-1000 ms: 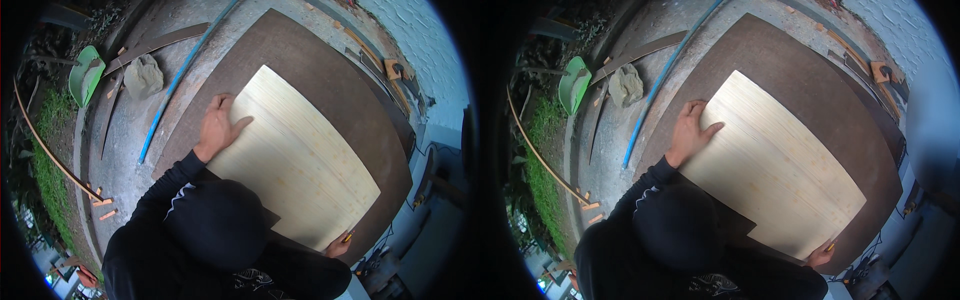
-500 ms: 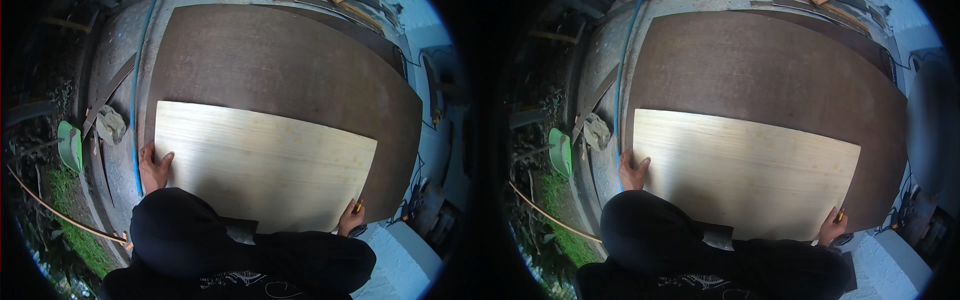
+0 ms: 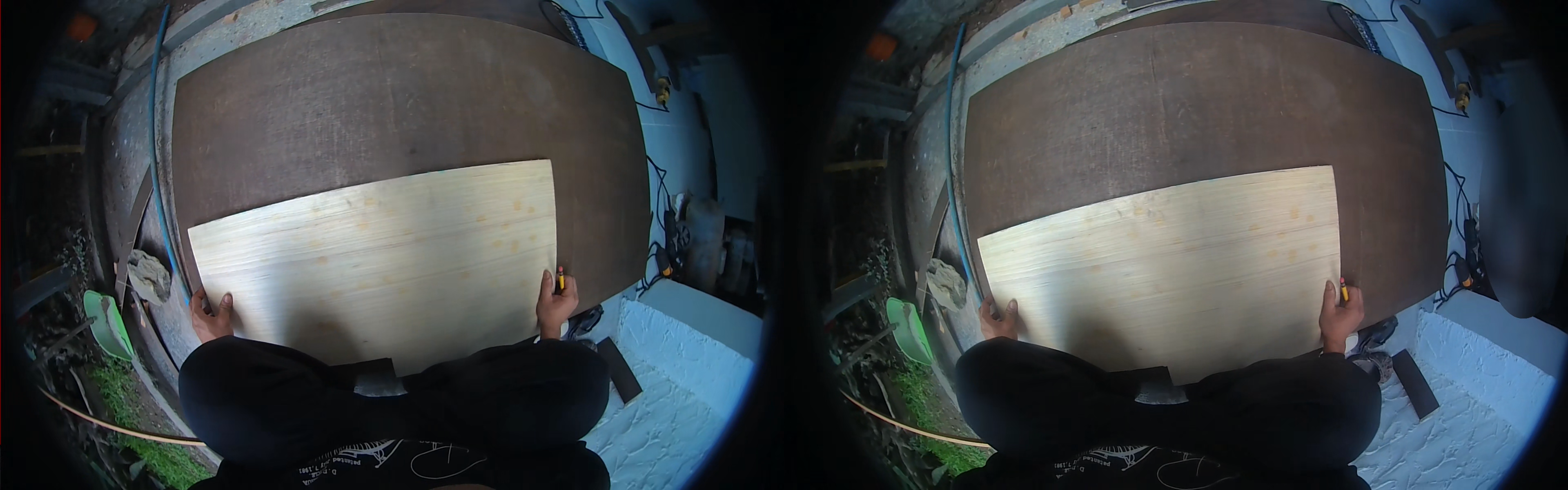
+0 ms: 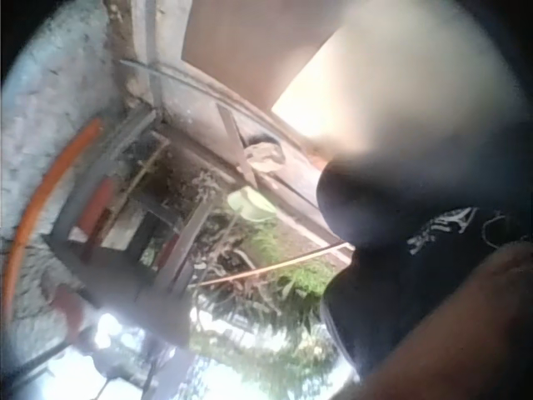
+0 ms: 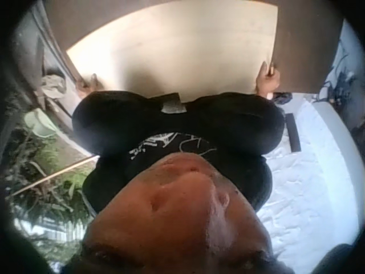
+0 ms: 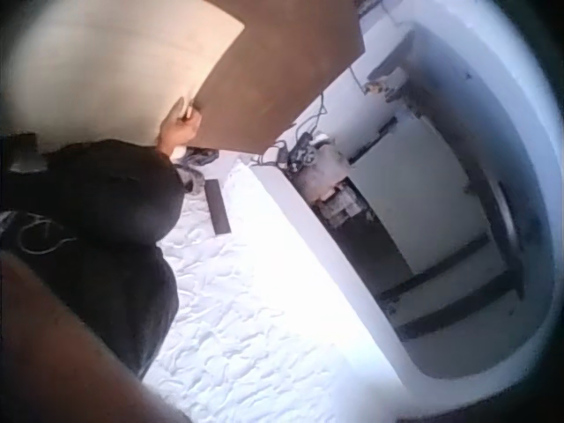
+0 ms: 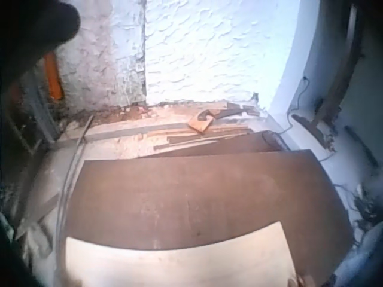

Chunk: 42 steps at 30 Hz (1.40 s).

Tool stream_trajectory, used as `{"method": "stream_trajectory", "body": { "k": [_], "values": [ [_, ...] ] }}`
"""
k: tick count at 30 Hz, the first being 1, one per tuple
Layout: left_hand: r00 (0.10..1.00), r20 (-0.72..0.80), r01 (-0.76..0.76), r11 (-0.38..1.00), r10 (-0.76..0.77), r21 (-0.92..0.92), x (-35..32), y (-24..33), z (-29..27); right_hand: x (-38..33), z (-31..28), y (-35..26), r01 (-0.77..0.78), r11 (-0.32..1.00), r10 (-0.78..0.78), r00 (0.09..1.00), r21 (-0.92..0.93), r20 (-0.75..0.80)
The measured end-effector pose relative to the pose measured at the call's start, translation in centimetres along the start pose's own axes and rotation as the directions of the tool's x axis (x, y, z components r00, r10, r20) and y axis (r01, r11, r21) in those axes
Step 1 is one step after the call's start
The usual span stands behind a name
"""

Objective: The recorder uses a speed square and a pencil to mark straight lines on plywood panels.

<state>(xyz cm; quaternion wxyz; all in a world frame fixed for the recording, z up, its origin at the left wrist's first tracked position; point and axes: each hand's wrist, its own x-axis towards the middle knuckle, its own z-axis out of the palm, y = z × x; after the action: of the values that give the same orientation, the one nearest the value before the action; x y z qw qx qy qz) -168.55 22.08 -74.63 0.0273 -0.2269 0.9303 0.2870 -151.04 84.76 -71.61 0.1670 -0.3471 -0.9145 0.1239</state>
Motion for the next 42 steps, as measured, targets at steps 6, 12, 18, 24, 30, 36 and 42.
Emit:
{"method": "stream_trajectory", "body": {
  "k": [6,12,18,24,30,36,42],
  "values": [
    [0.999,-0.037,-0.016,1.000,0.017,0.014,0.1,-0.8,-0.1,0.6,0.7,-0.3,0.044,0.999,-0.044,0.999,0.029,-0.016],
    [0.994,-0.084,-0.066,0.998,0.064,-0.021,-0.8,2.4,0.5,0.3,0.3,-0.2,0.074,0.993,-0.066,0.994,0.097,-0.090],
    [0.994,-0.109,0.019,0.999,-0.023,-0.036,-1.6,4.3,-0.6,-0.2,1.0,2.1,0.021,0.998,-0.020,0.999,0.051,-0.037],
    [0.997,-0.077,-0.003,0.998,-0.002,-0.067,-1.6,3.5,-0.7,-0.3,1.0,1.4,0.032,0.995,-0.027,0.998,0.091,-0.052],
    [0.997,-0.077,-0.004,0.997,-0.002,-0.083,-1.3,5.4,-0.2,-0.2,0.2,0.4,0.014,0.995,-0.008,0.998,0.098,-0.068],
    [0.986,-0.145,-0.083,0.996,0.079,-0.022,-0.5,1.7,-0.1,0.3,1.0,-0.3,0.104,0.994,-0.106,0.993,-0.034,-0.061],
    [0.989,-0.121,-0.085,0.996,0.080,-0.032,0.0,3.0,0.7,-0.4,0.1,0.0,0.078,0.997,-0.080,0.992,-0.021,-0.094]
  ]
}}
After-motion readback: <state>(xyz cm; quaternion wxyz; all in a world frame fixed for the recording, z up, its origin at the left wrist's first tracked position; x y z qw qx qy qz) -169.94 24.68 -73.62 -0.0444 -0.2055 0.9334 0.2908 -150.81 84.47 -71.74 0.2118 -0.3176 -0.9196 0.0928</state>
